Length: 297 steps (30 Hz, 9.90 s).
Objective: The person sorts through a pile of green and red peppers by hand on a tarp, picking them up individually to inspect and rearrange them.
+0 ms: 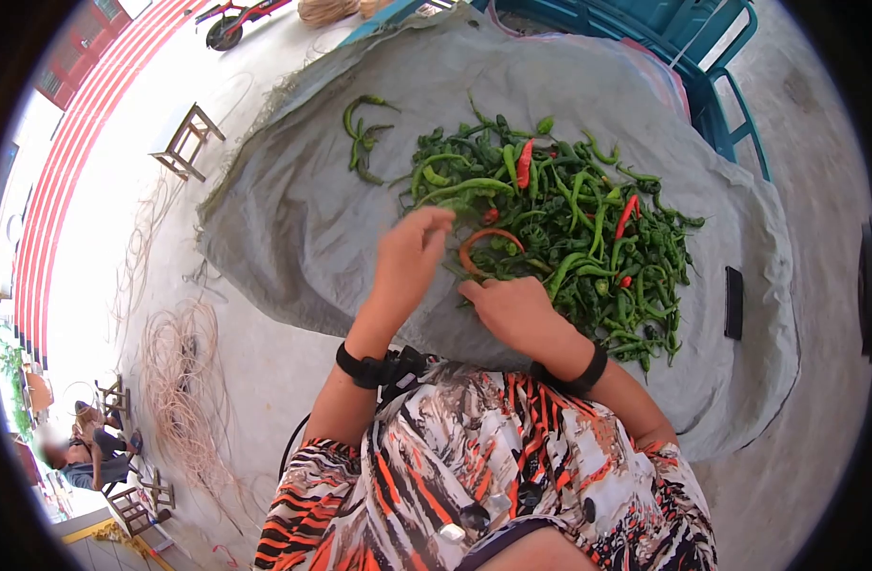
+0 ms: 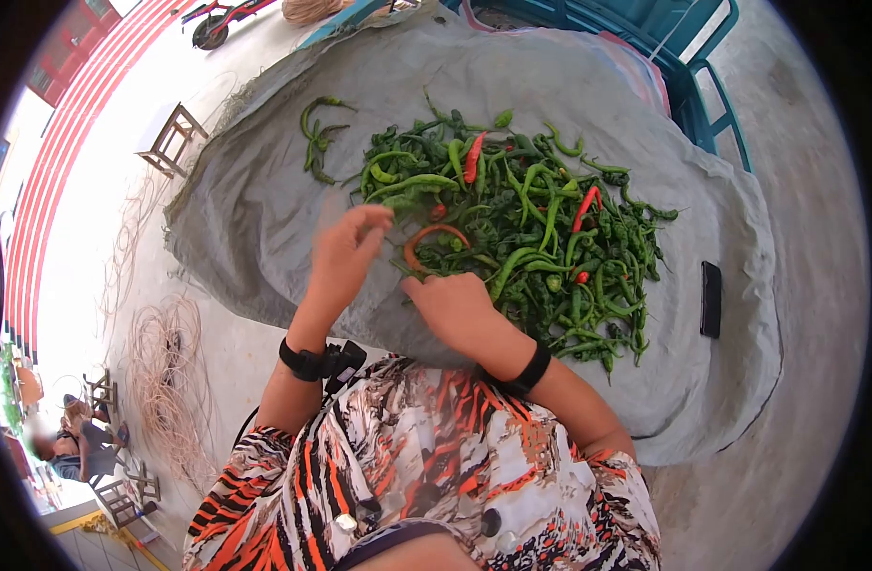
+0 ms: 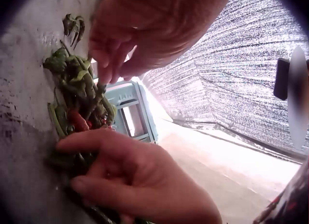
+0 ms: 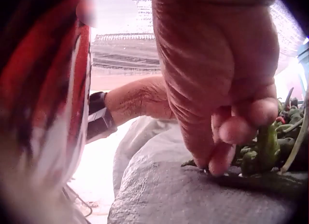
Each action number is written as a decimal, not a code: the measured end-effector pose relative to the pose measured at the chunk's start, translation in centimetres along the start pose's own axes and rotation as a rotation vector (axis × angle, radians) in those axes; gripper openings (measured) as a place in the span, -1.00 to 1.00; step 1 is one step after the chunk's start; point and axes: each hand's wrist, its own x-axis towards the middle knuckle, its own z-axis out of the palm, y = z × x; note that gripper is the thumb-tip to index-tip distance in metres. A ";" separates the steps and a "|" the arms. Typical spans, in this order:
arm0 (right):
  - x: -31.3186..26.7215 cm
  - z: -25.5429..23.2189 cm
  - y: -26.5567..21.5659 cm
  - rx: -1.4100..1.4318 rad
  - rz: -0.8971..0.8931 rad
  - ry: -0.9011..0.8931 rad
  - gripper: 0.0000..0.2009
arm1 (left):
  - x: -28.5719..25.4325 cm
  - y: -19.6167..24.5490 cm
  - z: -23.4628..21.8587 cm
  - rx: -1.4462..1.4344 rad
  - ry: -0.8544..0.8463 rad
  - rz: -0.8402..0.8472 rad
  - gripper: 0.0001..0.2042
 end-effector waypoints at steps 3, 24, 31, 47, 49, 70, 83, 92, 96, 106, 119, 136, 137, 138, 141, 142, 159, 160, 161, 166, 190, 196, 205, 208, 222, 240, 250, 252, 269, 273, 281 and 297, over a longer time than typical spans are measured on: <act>0.6 1.0 -0.1 -0.066 -0.011 0.014 -0.80 | -1.4 -1.2 -0.2 0.239 -0.168 -0.017 -0.69; -1.9 -0.4 1.6 0.873 0.323 0.531 -0.78 | 0.3 1.7 -0.5 -0.031 0.093 -0.091 -0.86; -2.8 -0.6 1.4 0.954 0.411 0.546 -0.80 | -0.8 -0.2 0.9 0.274 -0.239 0.095 -0.51; -2.6 -0.7 0.8 0.853 0.425 0.604 -0.80 | 1.0 -0.1 0.5 -0.032 -0.345 -0.012 -0.56; -2.4 -1.1 0.7 0.952 0.520 0.592 -0.77 | 1.2 0.8 0.0 -0.384 -0.323 -0.181 -0.63; 2.7 -0.7 1.7 -0.063 0.098 0.435 -0.81 | 2.8 1.0 -0.3 -0.812 -0.055 -0.243 -0.38; 0.3 -2.4 2.9 0.202 0.108 0.800 -0.73 | 0.4 2.6 0.4 -0.238 -0.093 0.038 -0.75; -3.2 -2.2 2.8 0.322 0.205 0.755 -0.69 | 0.8 4.1 2.5 -0.476 -0.062 -0.067 -0.90; -3.9 -1.5 3.5 0.368 0.305 0.857 -0.66 | 2.4 3.6 2.2 -0.548 0.083 0.011 -0.91; -4.5 -1.3 3.2 0.463 0.380 0.865 -0.68 | 1.8 -0.4 4.8 0.354 -0.136 0.494 -0.69; -4.6 -1.0 4.4 0.475 0.456 0.911 -0.76 | 2.5 2.5 3.1 0.331 -0.226 0.105 -0.67; -3.0 -0.8 4.8 0.103 0.496 0.751 -0.79 | 2.5 2.1 5.6 0.526 -0.224 0.413 -0.76; -3.1 -0.7 4.8 0.115 0.492 0.756 -0.79 | 2.5 1.8 6.1 0.549 -0.201 0.443 -0.77; -3.2 -0.7 4.8 0.127 0.489 0.762 -0.79 | 2.6 1.3 6.3 0.611 -0.217 0.470 -0.79; -3.5 -0.7 4.7 0.133 0.505 0.784 -0.78 | 2.8 0.1 7.1 0.734 -0.237 0.530 -0.82; -3.6 -0.6 4.8 0.134 0.503 0.790 -0.79 | 2.7 -0.2 7.3 0.735 -0.223 0.532 -0.83; -2.0 -0.5 4.1 -0.081 0.375 0.531 -0.76 | 3.6 3.2 0.8 0.308 0.003 0.242 -0.80; -1.8 -0.6 4.1 -0.094 0.374 0.502 -0.76 | 3.9 2.8 0.5 0.344 0.047 0.248 -0.80; -1.6 -0.6 4.2 -0.108 0.374 0.474 -0.76 | 4.2 2.5 0.3 0.380 0.090 0.255 -0.80; -1.1 -0.8 4.4 -0.151 0.381 0.378 -0.74 | 3.7 4.5 0.6 0.330 0.117 0.196 -0.81; -2.3 -2.7 4.1 0.382 0.212 0.629 -0.67 | 1.9 4.8 3.3 -0.489 -0.316 -0.161 -0.80; -2.6 -2.3 5.1 0.421 0.296 0.714 -0.72 | 2.9 4.0 2.1 -0.492 -0.050 -0.142 -0.75; -3.1 -4.4 3.7 0.879 0.421 1.195 -0.85 | 2.8 2.5 2.8 -0.263 -0.062 0.081 -0.61; -3.3 -4.4 4.2 1.053 0.389 1.236 -0.83 | 2.6 4.1 3.5 -0.248 -0.332 0.059 -0.75; -2.3 -1.7 5.2 0.293 0.269 0.658 -0.77 | 3.2 3.4 1.7 -0.600 -0.088 -0.233 -0.75; -1.4 -1.7 3.9 0.071 0.271 0.621 -0.80 | 2.4 2.3 4.1 -0.060 -0.281 -0.016 -0.89; -2.5 -2.1 3.7 0.076 0.153 0.554 -0.62 | 2.8 4.2 2.8 -0.482 0.036 -0.056 -0.81; -2.1 -1.2 3.2 0.038 0.129 0.465 -0.59 | 2.9 4.7 2.5 -0.444 0.074 -0.069 -0.77; -1.6 -2.5 2.9 0.526 0.370 0.663 -0.46 | 2.4 2.8 4.0 -0.205 -0.234 0.062 -0.76; -1.6 -2.5 2.8 0.668 0.397 0.733 -0.48 | 2.6 2.8 3.9 -0.197 -0.360 0.223 -0.73; -1.5 -1.9 2.8 0.777 0.427 0.726 -0.51 | 2.7 3.8 3.9 -0.205 -0.407 0.302 -0.77; -1.6 -1.6 3.2 1.004 0.411 0.773 -0.61 | 2.8 3.2 3.2 -0.704 -0.303 -0.111 -0.84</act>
